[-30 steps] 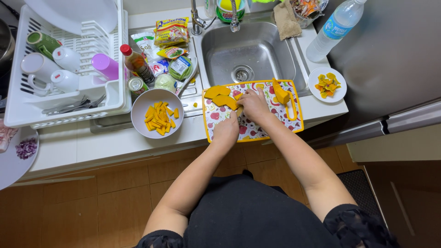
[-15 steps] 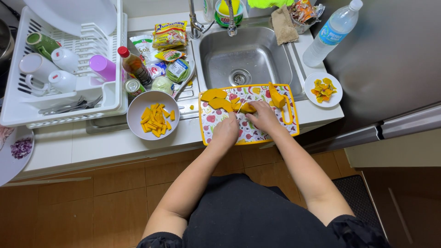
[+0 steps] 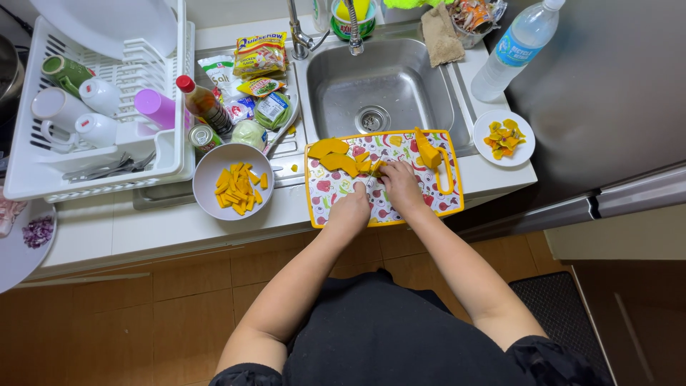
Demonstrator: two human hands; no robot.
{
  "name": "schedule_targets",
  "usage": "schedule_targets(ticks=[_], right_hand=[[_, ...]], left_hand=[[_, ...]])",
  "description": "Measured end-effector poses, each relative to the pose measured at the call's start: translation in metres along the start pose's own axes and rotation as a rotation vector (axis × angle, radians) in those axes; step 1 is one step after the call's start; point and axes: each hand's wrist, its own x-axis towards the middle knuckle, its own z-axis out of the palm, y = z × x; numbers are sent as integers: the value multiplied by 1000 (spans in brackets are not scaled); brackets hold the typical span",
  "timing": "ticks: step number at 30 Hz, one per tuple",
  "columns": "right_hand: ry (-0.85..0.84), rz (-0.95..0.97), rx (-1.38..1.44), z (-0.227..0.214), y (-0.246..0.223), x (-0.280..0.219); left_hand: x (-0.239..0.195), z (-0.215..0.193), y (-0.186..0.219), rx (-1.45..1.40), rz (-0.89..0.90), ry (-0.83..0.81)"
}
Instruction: The person slices a yellow vegetable, likely pumpkin, into thin strips on a patterned cutting board using a knife. The cut pieces are then transferred into a white bowl. The person continues to slice the remaining vegetable pieces throughout the video.
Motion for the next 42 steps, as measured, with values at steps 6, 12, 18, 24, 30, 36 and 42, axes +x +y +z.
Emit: schedule_targets(ticks=[6, 12, 18, 24, 30, 36, 42], right_hand=[[15, -10, -45, 9, 6, -8], [30, 2, -25, 5, 1, -11], [7, 59, 84, 9, 2, -24], [34, 86, 47, -9, -10, -10], [18, 82, -41, -5, -10, -2], [-8, 53, -38, -4, -5, -3], [-38, 60, 8, -8, -5, -7]], left_hand=[[29, 32, -21, -55, -28, -72], [37, 45, -21, -10, -61, -85], [34, 25, -19, 28, 61, -58], [23, -2, 5, -19, 19, -80], [17, 12, 3, -43, -24, -100], [22, 43, -9, -97, -60, -73], [33, 49, -6, -68, -87, -108]])
